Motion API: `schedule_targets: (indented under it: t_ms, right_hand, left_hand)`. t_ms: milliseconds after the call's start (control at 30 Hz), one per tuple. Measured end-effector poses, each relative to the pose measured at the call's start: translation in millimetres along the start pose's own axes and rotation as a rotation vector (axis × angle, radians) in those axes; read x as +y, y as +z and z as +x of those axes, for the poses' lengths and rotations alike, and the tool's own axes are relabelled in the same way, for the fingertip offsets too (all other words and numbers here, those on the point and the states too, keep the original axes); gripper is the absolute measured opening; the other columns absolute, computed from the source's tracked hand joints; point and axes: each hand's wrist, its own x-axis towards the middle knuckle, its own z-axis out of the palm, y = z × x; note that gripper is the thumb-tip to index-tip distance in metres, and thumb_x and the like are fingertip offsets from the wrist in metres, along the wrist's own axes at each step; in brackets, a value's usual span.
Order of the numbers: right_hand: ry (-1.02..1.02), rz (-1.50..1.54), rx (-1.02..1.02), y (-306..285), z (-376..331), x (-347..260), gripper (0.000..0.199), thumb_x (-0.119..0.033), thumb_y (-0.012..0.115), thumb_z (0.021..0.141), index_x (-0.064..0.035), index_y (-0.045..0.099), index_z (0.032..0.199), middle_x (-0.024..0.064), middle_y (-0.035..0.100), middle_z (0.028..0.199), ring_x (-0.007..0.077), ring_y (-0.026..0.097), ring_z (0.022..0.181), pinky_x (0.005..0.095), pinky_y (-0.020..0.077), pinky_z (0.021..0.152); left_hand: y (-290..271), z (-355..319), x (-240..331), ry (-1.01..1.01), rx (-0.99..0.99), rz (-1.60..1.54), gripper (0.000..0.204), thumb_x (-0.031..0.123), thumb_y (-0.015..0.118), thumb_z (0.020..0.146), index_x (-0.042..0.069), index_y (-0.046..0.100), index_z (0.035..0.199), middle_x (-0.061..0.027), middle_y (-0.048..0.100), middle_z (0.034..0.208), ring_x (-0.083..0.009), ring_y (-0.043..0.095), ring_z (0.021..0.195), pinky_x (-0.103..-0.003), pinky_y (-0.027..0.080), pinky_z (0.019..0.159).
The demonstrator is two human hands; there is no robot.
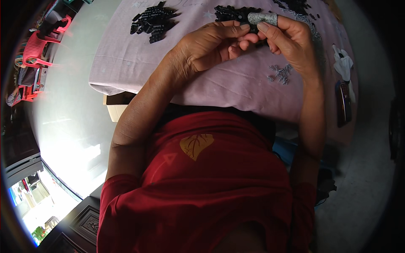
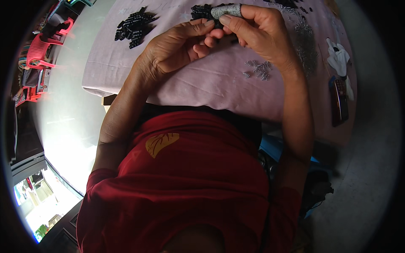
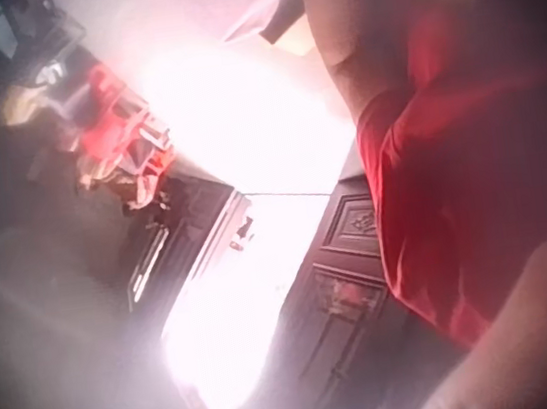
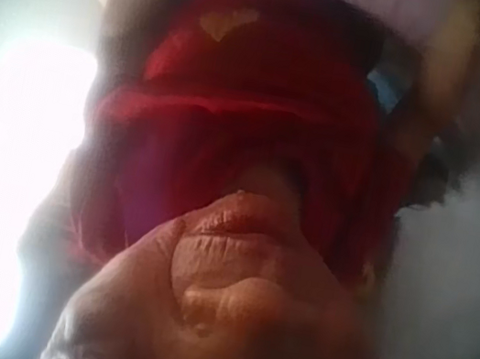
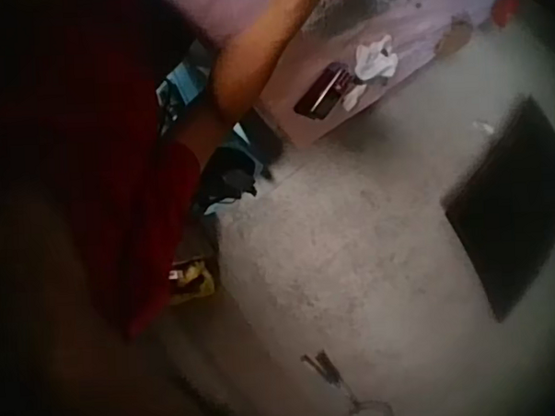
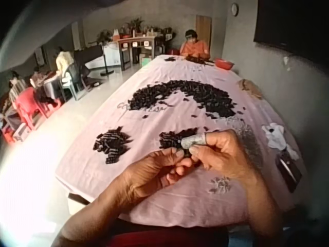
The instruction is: The person assembles small black plastic components by fitting them together with metal pins by hand, then arranges them on the table.
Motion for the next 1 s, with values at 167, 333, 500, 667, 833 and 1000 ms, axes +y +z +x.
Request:
schedule_targets:
  t_ms: [167,333,500,667,833,1000]
  right_hand:
    - [-0.17,0.075,0.015,7.0,1.9,9.1,0.014,-0.014,0.069,0.097,-0.0021,0.074,0.102,-0.0036,0.064,0.073,0.0006,0.052,0.062,0.0162,0.0407,0.056]
    - [-0.163,-0.023,0.044,6.7,1.6,15.2,0.014,-0.009,0.07,0.096,-0.0014,0.075,0.106,-0.0031,0.067,0.078,0.0005,0.053,0.065,0.0161,0.0419,0.057]
    - [-0.125,-0.044,0.113,7.8,1.2,15.4,0.014,-0.011,0.072,0.094,-0.0002,0.075,0.102,-0.0036,0.066,0.075,0.0006,0.052,0.064,0.0171,0.0416,0.055]
    - [-0.148,-0.431,0.02,20.8,0.5,13.6,0.022,-0.017,0.081,0.081,0.0003,0.068,0.078,0.0076,0.064,0.066,0.0171,0.061,0.057,0.0323,0.0488,0.054]
    - [-0.287,-0.63,0.043,28.4,2.4,22.1,0.022,-0.016,0.08,0.078,0.0,0.065,0.075,0.0124,0.065,0.074,0.0315,0.066,0.066,0.0434,0.0515,0.062]
    - [-0.174,-0.505,0.065,19.8,0.5,24.7,0.015,-0.012,0.075,0.083,-0.0001,0.067,0.08,0.009,0.061,0.067,0.0177,0.06,0.057,0.0344,0.0469,0.054]
  left_hand:
    - [2.6,-0.9,1.6,-0.027,-0.01,-0.078,0.018,0.016,0.058,0.103,0.0,0.064,0.11,-0.008,0.071,0.098,-0.0086,0.064,0.077,-0.017,0.049,0.061]
    - [8.8,-3.6,1.2,0.053,0.077,0.086,0.017,0.015,0.06,0.102,0.0,0.064,0.109,-0.0079,0.071,0.098,-0.0089,0.064,0.078,-0.018,0.049,0.063]
    - [7.9,-10.3,10.7,0.129,0.124,-0.034,0.016,0.013,0.062,0.101,-0.001,0.063,0.109,-0.0095,0.07,0.099,-0.01,0.063,0.08,-0.018,0.048,0.063]
    - [1.4,-12.5,14.2,0.207,0.17,-0.001,0.014,0.011,0.062,0.1,-0.001,0.062,0.108,-0.0132,0.07,0.104,-0.0126,0.065,0.083,-0.02,0.051,0.065]
    - [3.8,-11.4,13.5,0.193,0.17,0.02,0.004,0.009,0.064,0.098,0.005,0.063,0.099,-0.0101,0.072,0.102,-0.0114,0.068,0.082,-0.02,0.053,0.066]
    - [-0.1,-11.7,11.6,0.198,0.156,0.104,0.003,0.009,0.062,0.099,0.007,0.063,0.1,-0.0096,0.072,0.103,-0.0112,0.068,0.085,-0.021,0.052,0.069]
